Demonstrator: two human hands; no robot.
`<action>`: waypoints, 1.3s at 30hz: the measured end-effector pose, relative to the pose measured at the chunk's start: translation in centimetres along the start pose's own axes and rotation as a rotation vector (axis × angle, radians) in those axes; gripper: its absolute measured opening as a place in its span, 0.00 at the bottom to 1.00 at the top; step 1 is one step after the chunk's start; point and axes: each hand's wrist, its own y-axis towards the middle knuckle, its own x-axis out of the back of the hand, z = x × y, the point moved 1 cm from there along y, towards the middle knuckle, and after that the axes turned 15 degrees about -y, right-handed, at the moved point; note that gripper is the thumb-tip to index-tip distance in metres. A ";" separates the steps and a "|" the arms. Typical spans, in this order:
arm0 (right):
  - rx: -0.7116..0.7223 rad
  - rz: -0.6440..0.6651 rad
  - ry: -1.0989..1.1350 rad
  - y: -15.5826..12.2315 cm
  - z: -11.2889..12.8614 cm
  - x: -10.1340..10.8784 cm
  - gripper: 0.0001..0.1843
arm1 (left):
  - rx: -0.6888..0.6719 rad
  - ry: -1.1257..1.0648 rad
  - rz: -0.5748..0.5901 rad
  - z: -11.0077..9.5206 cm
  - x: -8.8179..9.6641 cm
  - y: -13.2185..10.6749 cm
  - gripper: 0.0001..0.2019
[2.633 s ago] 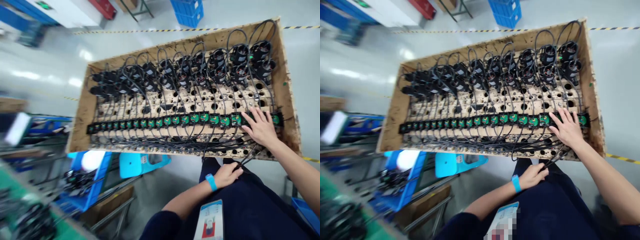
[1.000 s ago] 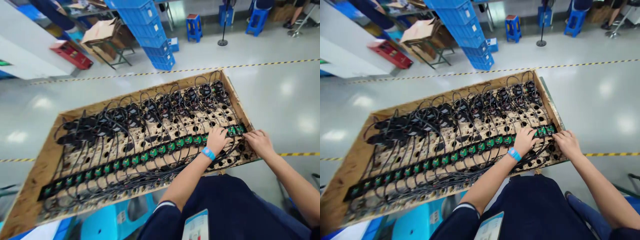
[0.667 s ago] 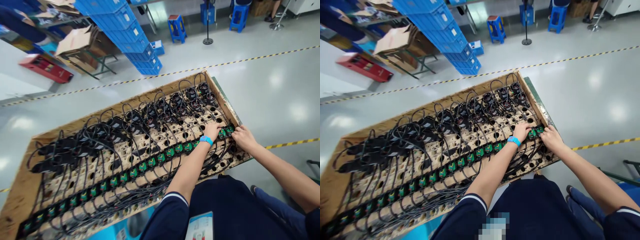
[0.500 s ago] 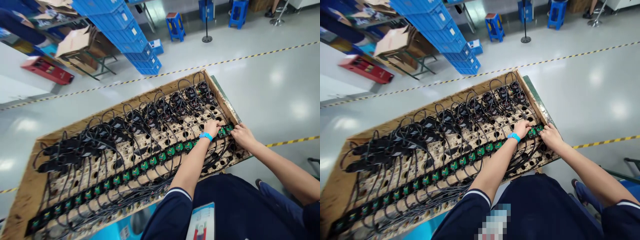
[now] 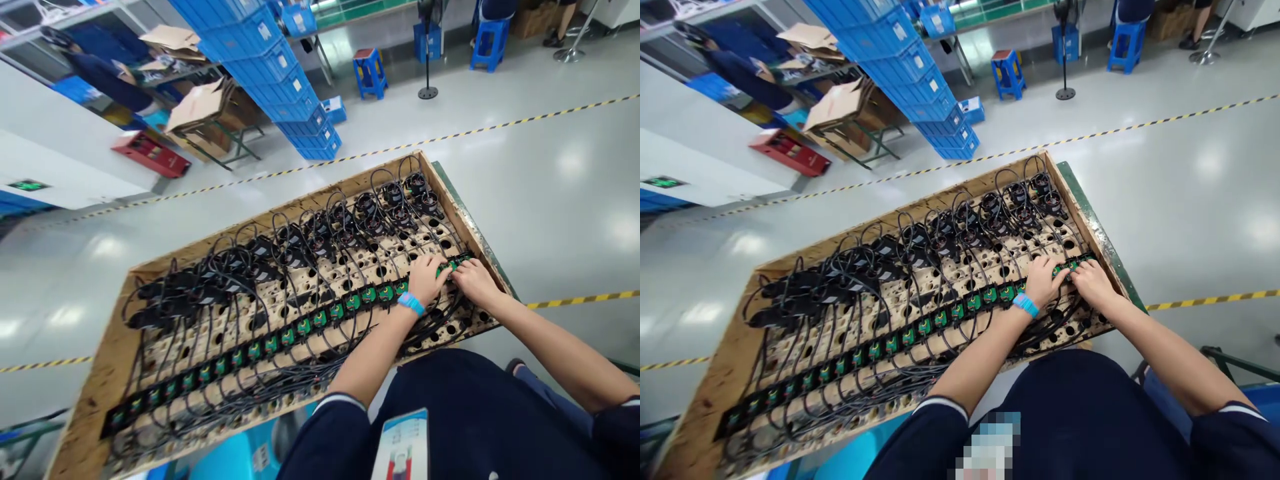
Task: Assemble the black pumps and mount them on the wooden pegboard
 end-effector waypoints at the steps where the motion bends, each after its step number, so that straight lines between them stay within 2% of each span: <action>1: -0.029 -0.026 0.035 -0.9 -0.3 0.3 0.08 | -0.051 -0.029 -0.040 -0.1 0.8 -2.6 0.14; 4: -0.210 -0.223 0.189 -5.1 -1.4 1.5 0.12 | -0.098 -0.004 -0.150 0.5 2.8 -11.7 0.12; 6: -0.355 -0.360 0.228 -8.8 -1.6 2.0 0.10 | -0.091 0.074 -0.161 1.1 3.4 -17.1 0.17; 7: -0.387 -0.392 0.222 -10.4 -1.3 2.0 0.09 | -0.084 0.112 -0.143 1.5 3.3 -19.1 0.18; 9: -0.352 -0.392 0.219 -13.0 0.0 1.6 0.09 | -0.047 0.161 -0.110 2.1 2.8 -21.6 0.15; 12: -0.150 -0.290 0.259 -14.5 3.0 -0.2 0.11 | 0.040 0.167 -0.133 2.9 1.8 -22.4 0.06; 15: -0.054 -0.209 0.307 -13.9 5.2 -2.1 0.11 | 0.034 0.179 -0.139 3.4 1.2 -21.8 0.06; 19: -0.119 -0.211 0.390 -12.0 5.6 -3.9 0.12 | 0.044 0.240 -0.187 3.7 0.3 -21.2 0.07; 23: -0.170 -0.213 0.346 -10.4 5.3 -4.7 0.16 | 0.038 0.275 -0.242 4.4 -0.1 -21.7 0.08; 26: -0.213 -0.258 0.277 -10.6 5.8 -4.6 0.16 | -0.016 0.283 -0.215 5.6 1.4 -24.2 0.09; 28: -0.268 -0.299 0.264 -11.7 7.0 -4.3 0.15 | 0.021 0.297 -0.240 6.9 3.2 -26.5 0.12; 30: -0.342 -0.308 0.298 -13.4 9.3 -3.9 0.17 | 0.093 0.314 -0.290 8.6 5.0 -28.5 0.12; 33: -0.519 -0.196 0.412 -15.5 15.5 -3.9 0.25 | 0.080 0.317 -0.267 10.7 6.9 -29.6 0.12; 37: -0.898 0.096 0.664 -15.6 26.9 -4.8 0.34 | -0.157 0.241 -0.092 11.8 8.3 -30.2 0.17; 39: -0.979 0.210 0.884 -15.0 32.4 -5.1 0.36 | -0.268 0.207 -0.018 12.2 9.7 -31.8 0.20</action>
